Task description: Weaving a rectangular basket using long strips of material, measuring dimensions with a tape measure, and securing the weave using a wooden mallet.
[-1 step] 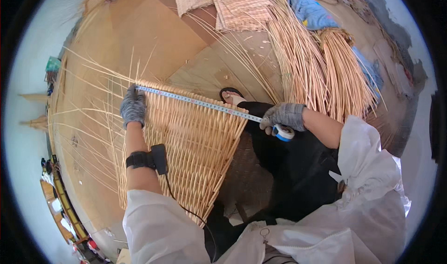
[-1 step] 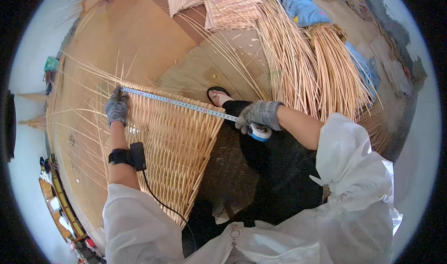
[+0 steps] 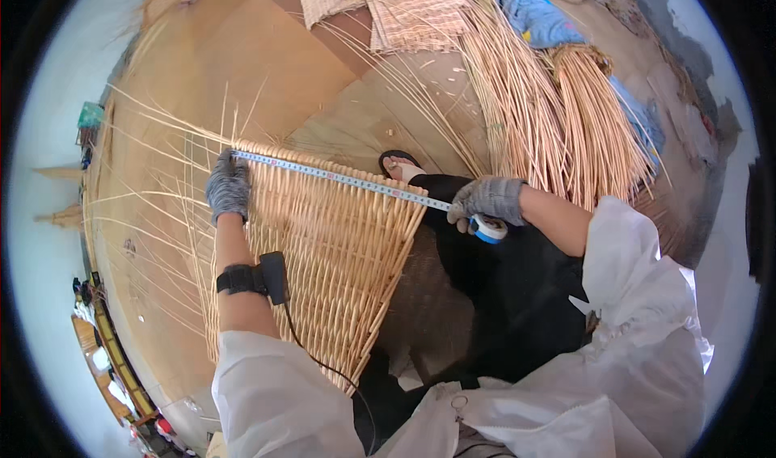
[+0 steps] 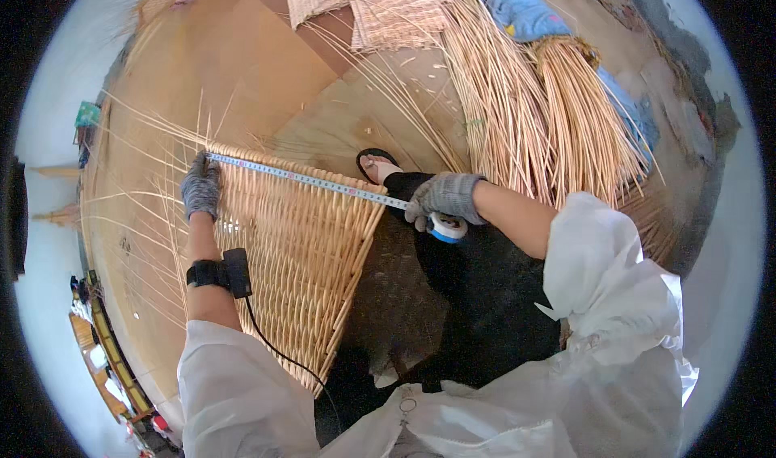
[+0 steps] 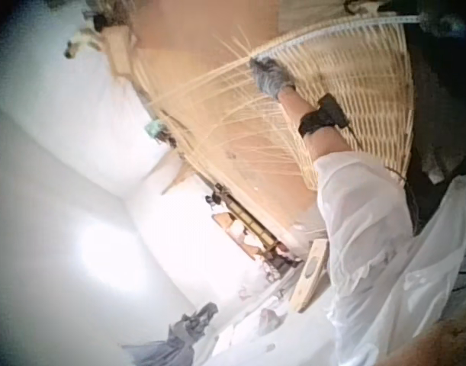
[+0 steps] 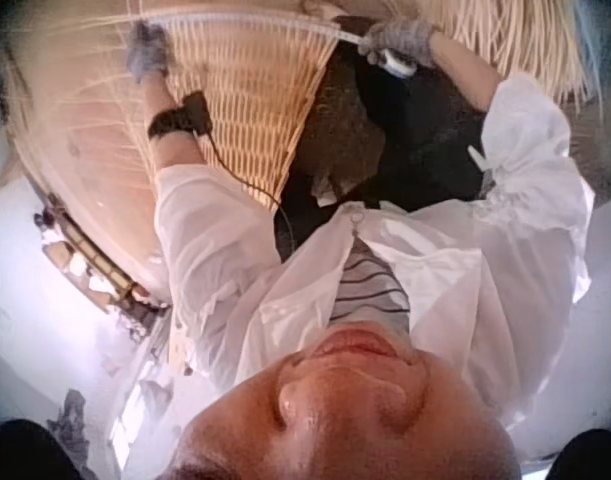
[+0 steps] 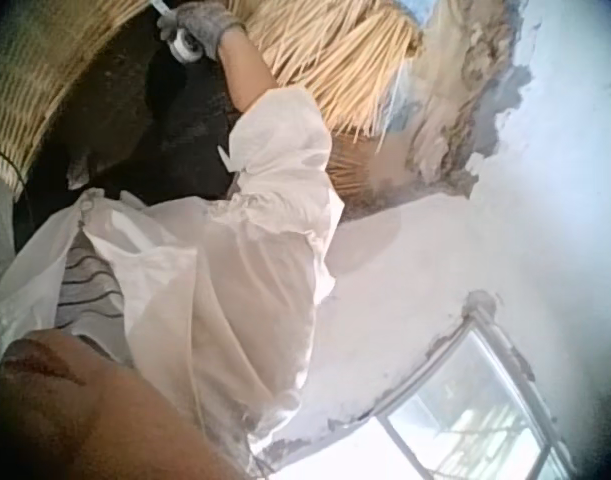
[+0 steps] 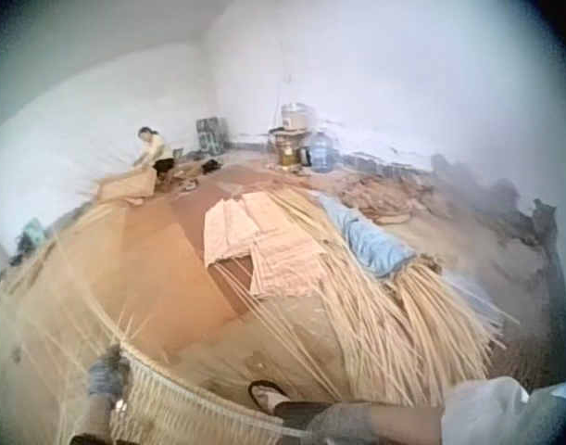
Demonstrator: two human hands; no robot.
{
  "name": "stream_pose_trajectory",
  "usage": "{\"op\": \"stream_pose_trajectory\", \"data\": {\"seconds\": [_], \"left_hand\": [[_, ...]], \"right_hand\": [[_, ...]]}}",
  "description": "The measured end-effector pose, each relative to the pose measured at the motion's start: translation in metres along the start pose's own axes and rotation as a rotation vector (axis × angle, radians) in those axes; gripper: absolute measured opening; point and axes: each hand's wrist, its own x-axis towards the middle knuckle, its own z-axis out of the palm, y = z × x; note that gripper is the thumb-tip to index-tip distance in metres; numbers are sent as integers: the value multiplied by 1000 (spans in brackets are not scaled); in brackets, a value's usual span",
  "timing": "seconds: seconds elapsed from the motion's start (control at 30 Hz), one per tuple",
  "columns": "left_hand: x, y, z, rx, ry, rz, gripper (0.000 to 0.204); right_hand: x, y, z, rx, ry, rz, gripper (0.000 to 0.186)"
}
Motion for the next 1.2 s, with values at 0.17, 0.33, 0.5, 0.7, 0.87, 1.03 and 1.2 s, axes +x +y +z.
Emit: {"op": "stream_pose_trajectory", "data": {"seconds": [0.17,0.33,0.5,0.7,0.87,1.03,1.2], "left_hand": [[0,4,-2,-14,-10,-34,42],[-1,3,-2,-1,-23,-55,40],[3,0,1,71,-9,-31,41],[-1,6,-3,-26,1,-144,51],[4,26,-14,9,-69,-283,67],[21,44,-30,124,-150,-286,75],[34,49,-29,173,-188,-293,81]], "right_hand": [[29,12,2,-278,-43,-40,20],[39,17,0,-303,-36,-47,19],[30,14,4,-236,18,-45,16],[6,-1,-6,112,55,-174,19],[-1,-4,-21,280,154,-130,16],[-5,-17,-14,293,193,-92,16],[-14,-11,-50,497,321,-343,16]]}}
